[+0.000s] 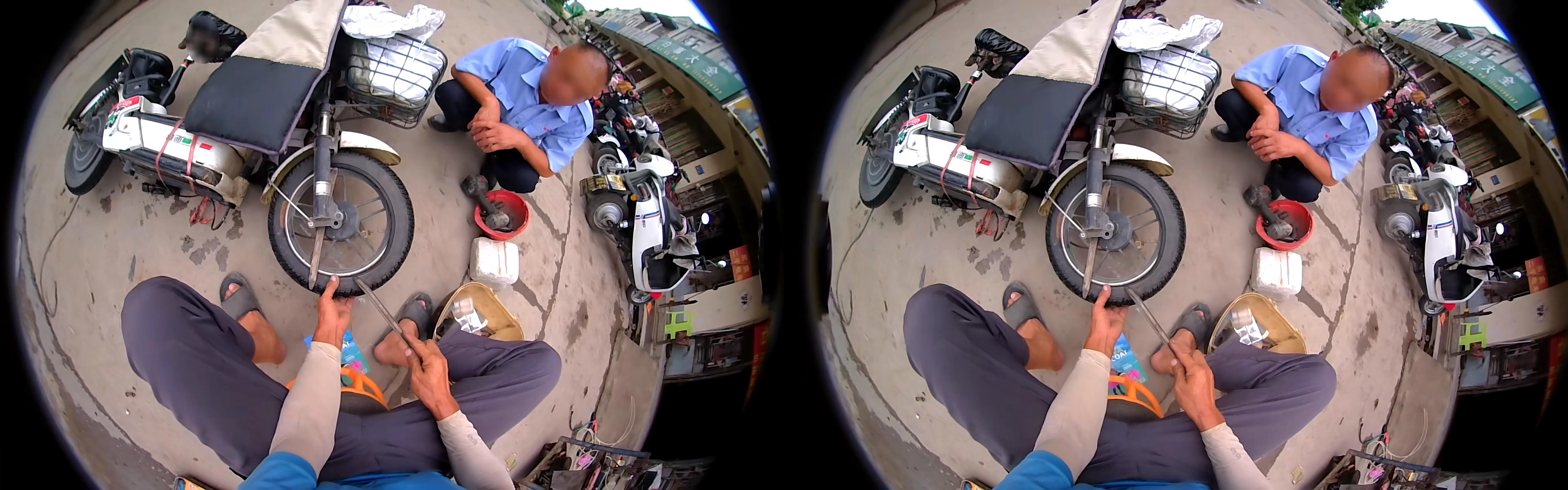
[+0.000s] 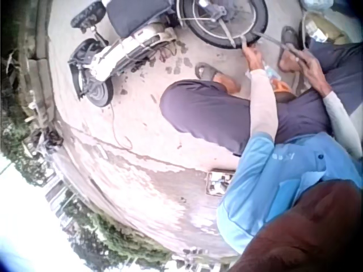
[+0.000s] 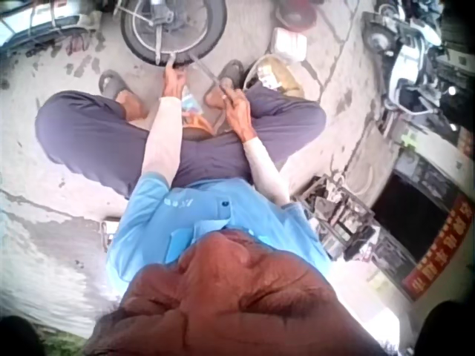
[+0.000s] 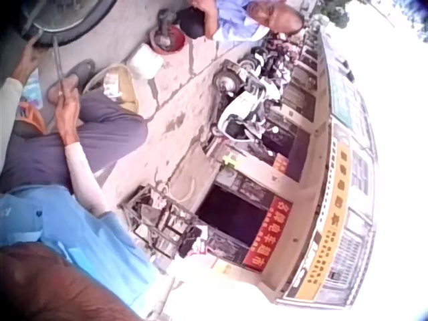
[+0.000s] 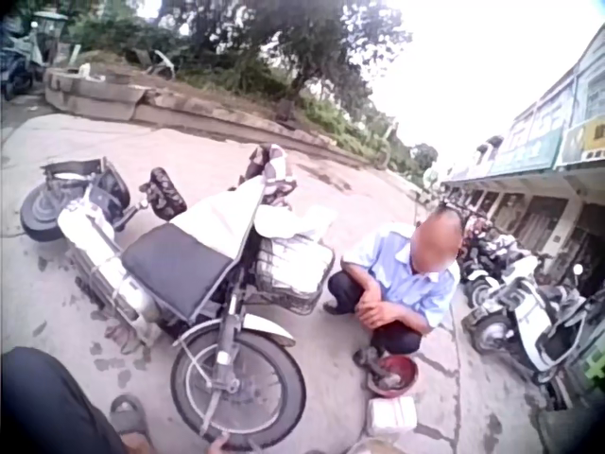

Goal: The person removes the inner tube from a bicycle tire using metal tire levers, inspects it, and then inflates the tube using an air compressor hose.

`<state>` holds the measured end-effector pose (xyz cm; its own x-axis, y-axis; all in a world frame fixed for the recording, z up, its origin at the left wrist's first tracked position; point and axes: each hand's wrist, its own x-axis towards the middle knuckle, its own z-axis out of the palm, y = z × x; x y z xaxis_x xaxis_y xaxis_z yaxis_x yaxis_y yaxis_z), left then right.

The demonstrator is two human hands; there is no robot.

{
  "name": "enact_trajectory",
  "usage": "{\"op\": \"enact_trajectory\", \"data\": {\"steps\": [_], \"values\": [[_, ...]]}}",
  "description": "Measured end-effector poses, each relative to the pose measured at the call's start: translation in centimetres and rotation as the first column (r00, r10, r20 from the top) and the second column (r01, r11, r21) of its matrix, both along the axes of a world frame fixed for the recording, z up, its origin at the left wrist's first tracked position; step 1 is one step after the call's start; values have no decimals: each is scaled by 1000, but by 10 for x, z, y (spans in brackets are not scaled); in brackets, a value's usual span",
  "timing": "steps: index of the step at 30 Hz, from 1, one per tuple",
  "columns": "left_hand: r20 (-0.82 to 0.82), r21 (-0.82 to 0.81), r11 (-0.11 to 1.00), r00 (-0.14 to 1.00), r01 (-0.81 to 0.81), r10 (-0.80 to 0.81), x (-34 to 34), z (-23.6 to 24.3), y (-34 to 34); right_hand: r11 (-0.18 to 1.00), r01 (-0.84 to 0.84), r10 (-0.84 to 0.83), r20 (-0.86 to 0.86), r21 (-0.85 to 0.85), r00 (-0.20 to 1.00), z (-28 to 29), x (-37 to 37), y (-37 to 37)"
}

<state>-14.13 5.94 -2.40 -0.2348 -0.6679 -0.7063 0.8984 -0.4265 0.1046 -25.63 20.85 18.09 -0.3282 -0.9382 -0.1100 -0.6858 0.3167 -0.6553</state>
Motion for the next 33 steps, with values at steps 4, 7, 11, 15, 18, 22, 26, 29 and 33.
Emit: {"op": "enact_trajectory", "data": {"steps": [4, 7, 11, 15, 18, 22, 26, 29, 33], "values": [[108, 2, 998, 992, -61, 60, 3, 2, -3, 995, -33, 36, 31, -98, 999, -9, 7, -1], [458, 11, 975, 868, -223, 194, 9, -10, -6, 990, 0, 6, 40, -143, 999, -14, 14, -3], [981, -32, 989, 183, -143, 58, 22, 19, -5, 994, 65, -66, -1, -91, 998, -26, 2, 1], [937, -122, 969, -295, 217, 184, 41, 48, -20, 986, 158, -157, -26, 42, 987, -22, -2, 1], [925, -80, 931, -322, 357, 203, 49, 61, -35, 982, 179, -175, -58, 56, 983, -16, 1, -2], [913, -3, 884, -358, 468, 193, 57, 61, -43, 982, 188, -187, 17, -29, 982, -23, -4, -1], [933, 15, 918, -335, 396, 129, 64, 53, -33, 985, 174, -174, 8, -16, 985, -25, -3, 0], [986, 66, 976, -161, 209, -32, 64, 32, -16, 967, 247, -235, 150, -66, 960, -37, -7, 4], [978, -97, 994, 190, 42, 88, 60, -18, 17, 942, 335, -306, 407, 0, 861, -21, -4, -3]]}}
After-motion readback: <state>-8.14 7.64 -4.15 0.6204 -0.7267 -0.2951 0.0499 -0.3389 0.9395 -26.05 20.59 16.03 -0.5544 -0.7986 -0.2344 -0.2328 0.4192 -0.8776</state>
